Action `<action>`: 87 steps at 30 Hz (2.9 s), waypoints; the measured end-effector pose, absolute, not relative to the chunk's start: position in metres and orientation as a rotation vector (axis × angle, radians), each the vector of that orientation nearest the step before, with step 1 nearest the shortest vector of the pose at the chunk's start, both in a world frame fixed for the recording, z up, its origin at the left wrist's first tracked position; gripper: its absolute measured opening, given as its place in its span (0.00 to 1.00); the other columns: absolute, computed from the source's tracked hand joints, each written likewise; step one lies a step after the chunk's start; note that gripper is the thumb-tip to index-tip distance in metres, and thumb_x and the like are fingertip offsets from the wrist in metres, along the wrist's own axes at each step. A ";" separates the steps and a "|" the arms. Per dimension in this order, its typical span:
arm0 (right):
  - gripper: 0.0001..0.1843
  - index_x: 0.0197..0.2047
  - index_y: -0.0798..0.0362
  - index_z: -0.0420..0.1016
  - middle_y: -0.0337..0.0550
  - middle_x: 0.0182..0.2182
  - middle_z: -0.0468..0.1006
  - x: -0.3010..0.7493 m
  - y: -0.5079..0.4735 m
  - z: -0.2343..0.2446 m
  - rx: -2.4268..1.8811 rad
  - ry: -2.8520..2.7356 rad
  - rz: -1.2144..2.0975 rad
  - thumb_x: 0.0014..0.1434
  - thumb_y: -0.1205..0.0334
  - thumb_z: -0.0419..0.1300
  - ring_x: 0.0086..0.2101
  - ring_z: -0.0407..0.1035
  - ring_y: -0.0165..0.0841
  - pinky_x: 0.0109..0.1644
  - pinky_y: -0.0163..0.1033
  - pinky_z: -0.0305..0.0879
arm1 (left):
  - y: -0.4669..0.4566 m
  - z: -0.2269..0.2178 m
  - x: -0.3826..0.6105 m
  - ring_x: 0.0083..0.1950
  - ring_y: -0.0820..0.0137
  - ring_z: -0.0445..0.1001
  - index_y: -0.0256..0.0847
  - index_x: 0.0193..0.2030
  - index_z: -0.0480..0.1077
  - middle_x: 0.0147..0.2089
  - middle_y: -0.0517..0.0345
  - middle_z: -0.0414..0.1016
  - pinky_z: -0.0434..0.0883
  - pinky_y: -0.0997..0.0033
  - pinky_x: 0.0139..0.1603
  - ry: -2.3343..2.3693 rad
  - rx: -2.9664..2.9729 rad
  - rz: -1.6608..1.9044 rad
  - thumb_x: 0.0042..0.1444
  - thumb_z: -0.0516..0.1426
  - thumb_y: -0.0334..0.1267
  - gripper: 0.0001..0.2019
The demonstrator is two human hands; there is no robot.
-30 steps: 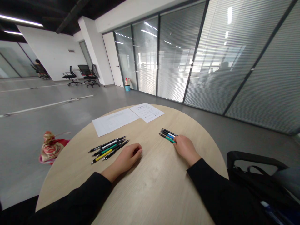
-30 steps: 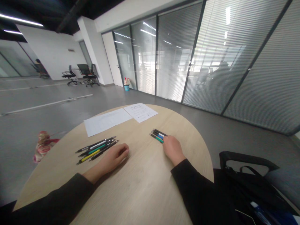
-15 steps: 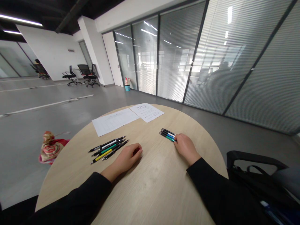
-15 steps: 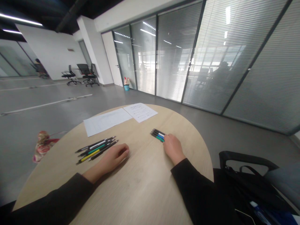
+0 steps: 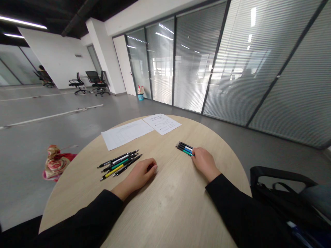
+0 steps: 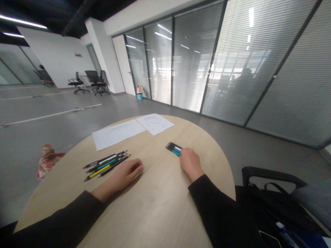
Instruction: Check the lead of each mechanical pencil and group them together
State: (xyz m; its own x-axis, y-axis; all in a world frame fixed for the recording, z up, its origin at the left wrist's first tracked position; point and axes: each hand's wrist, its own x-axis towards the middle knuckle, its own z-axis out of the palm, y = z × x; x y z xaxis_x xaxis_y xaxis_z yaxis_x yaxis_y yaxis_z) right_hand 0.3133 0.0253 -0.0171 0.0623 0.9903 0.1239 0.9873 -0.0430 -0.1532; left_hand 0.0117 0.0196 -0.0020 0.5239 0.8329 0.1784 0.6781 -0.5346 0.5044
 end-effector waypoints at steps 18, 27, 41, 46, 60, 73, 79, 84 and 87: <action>0.08 0.36 0.54 0.77 0.43 0.34 0.78 0.296 0.022 -0.024 -1.484 -2.132 0.284 0.63 0.68 0.57 0.36 0.70 0.33 0.44 0.36 0.60 | 0.031 0.002 -0.003 0.48 0.56 0.71 0.38 0.43 0.71 0.45 0.44 0.73 0.67 0.58 0.50 1.917 2.741 0.290 0.66 0.48 0.38 0.11; 0.09 0.37 0.55 0.79 0.42 0.31 0.79 0.290 0.019 -0.023 -1.464 -2.135 0.359 0.62 0.69 0.57 0.33 0.70 0.32 0.41 0.35 0.60 | 0.033 0.008 -0.007 0.50 0.50 0.72 0.36 0.49 0.71 0.48 0.40 0.75 0.66 0.54 0.49 2.115 2.682 0.104 0.66 0.49 0.37 0.13; 0.09 0.36 0.55 0.79 0.41 0.30 0.79 0.287 0.018 -0.024 -1.417 -2.107 0.461 0.61 0.70 0.57 0.31 0.69 0.30 0.38 0.33 0.59 | 0.036 0.005 -0.011 0.48 0.50 0.79 0.30 0.59 0.65 0.51 0.33 0.78 0.73 0.58 0.42 2.111 2.527 -0.045 0.68 0.46 0.37 0.18; 0.08 0.35 0.55 0.79 0.40 0.29 0.78 0.286 0.017 -0.025 -1.403 -2.118 0.482 0.61 0.68 0.58 0.31 0.69 0.30 0.37 0.33 0.59 | 0.037 0.005 -0.010 0.48 0.53 0.80 0.31 0.56 0.66 0.50 0.34 0.79 0.73 0.60 0.44 2.033 2.526 -0.026 0.67 0.47 0.33 0.15; 0.07 0.37 0.55 0.80 0.43 0.33 0.80 0.280 0.015 -0.026 -1.411 -2.163 0.518 0.62 0.67 0.59 0.35 0.71 0.32 0.40 0.35 0.59 | 0.030 -0.007 0.001 0.46 0.60 0.80 0.39 0.51 0.74 0.46 0.49 0.82 0.73 0.61 0.51 1.388 2.472 0.621 0.67 0.48 0.38 0.15; 0.09 0.40 0.54 0.79 0.42 0.32 0.75 0.263 0.006 -0.024 -1.238 -2.195 0.563 0.63 0.57 0.63 0.35 0.68 0.33 0.40 0.36 0.59 | 0.026 -0.013 0.005 0.46 0.57 0.81 0.41 0.52 0.75 0.45 0.48 0.83 0.73 0.61 0.48 1.459 2.682 0.442 0.68 0.51 0.41 0.14; 0.05 0.39 0.54 0.79 0.43 0.33 0.76 0.262 0.007 -0.028 -1.238 -2.224 0.518 0.61 0.62 0.65 0.36 0.69 0.34 0.41 0.37 0.60 | 0.022 -0.004 0.009 0.42 0.58 0.82 0.41 0.50 0.76 0.43 0.48 0.84 0.73 0.64 0.42 1.504 2.687 0.346 0.68 0.51 0.42 0.15; 0.06 0.39 0.55 0.79 0.45 0.36 0.79 0.261 0.009 -0.031 -1.228 -2.222 0.520 0.65 0.65 0.60 0.39 0.71 0.35 0.44 0.38 0.62 | 0.019 -0.001 0.012 0.43 0.58 0.81 0.41 0.50 0.76 0.43 0.49 0.84 0.72 0.63 0.43 1.477 2.701 0.326 0.69 0.51 0.42 0.15; 0.07 0.39 0.54 0.79 0.45 0.36 0.80 0.261 0.009 -0.031 -1.245 -2.211 0.529 0.65 0.65 0.59 0.40 0.72 0.36 0.45 0.38 0.63 | 0.019 0.000 0.014 0.43 0.58 0.80 0.41 0.47 0.77 0.41 0.49 0.82 0.71 0.64 0.43 1.467 2.737 0.293 0.69 0.52 0.42 0.13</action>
State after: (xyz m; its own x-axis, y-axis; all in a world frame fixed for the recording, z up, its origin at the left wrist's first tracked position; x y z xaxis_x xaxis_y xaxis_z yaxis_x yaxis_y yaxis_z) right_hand 0.2609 0.0087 -0.0306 -0.4250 0.8659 0.2640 0.6526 0.4951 -0.5735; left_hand 0.0138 0.0186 -0.0004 0.5402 0.8273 0.1545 0.8231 -0.5576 0.1078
